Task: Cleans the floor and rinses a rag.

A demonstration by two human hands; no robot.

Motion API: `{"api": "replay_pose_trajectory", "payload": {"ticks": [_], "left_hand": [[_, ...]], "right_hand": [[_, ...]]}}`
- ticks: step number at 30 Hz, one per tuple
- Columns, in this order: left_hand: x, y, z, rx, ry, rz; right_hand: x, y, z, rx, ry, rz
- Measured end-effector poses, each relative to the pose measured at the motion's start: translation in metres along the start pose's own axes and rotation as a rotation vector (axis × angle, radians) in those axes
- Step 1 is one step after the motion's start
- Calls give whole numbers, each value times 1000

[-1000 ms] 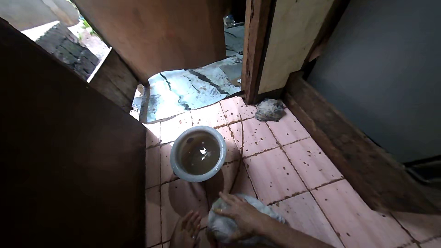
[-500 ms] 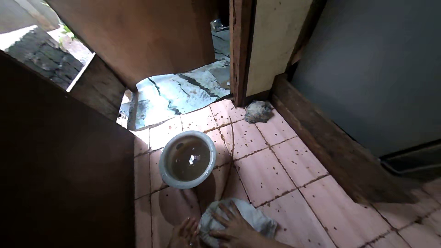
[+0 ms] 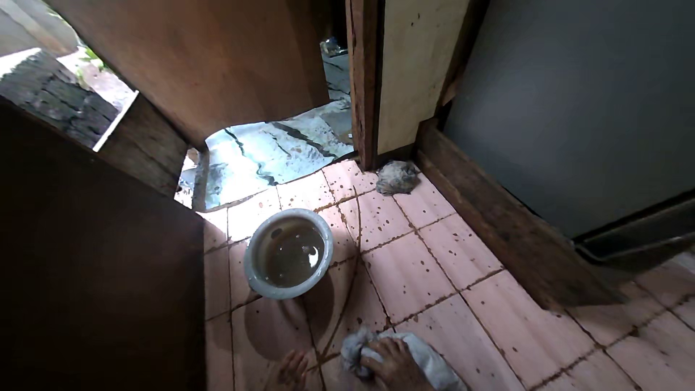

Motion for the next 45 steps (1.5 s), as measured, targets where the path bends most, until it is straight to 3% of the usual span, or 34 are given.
{"api": "replay_pose_trajectory", "payload": {"ticks": [3, 8, 10, 14, 19, 22, 24, 27, 29, 34, 36, 40, 45], "left_hand": [[-3, -5, -2, -5, 2, 4], [-8, -10, 1, -14, -8, 15], [-9, -8, 0, -23, -5, 16], [-5, -3, 3, -25, 6, 1], [-1, 14, -11, -75, 9, 47], [-9, 35, -26, -220, -22, 128], [-20, 49, -31, -337, -15, 336], [0, 67, -36, -320, 408, 652], [26, 69, -22, -180, 507, 597], [75, 90, 31, -80, 221, 171], [82, 97, 42, -24, 236, 50], [80, 102, 51, 91, 334, 55], [76, 104, 39, 85, 291, 20]], "right_hand": [[24, -16, -6, 190, 115, -51], [63, -70, 3, 499, 447, 119], [81, -89, 14, 426, 581, 205], [114, -120, 42, -38, 743, 137], [122, -102, 63, -296, 670, -45], [107, -79, 65, -262, 640, -117], [97, -72, 60, -213, 630, -135], [93, -65, 51, -87, 617, -128], [94, -61, 45, -71, 632, -103], [89, -58, 39, -144, 694, -36], [87, -57, 36, -182, 721, -6], [86, -52, 29, -199, 767, 76], [87, -48, 23, -64, 769, 104]]}}
Point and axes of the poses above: each hand's wrist, its own z-axis towards the middle knuckle, its own y-axis out of the palm, x = y × z, the point moved 6 cm from there along z, towards the middle knuckle, and after that the axes turned 8 degrees about y, right-handed, at the moved point
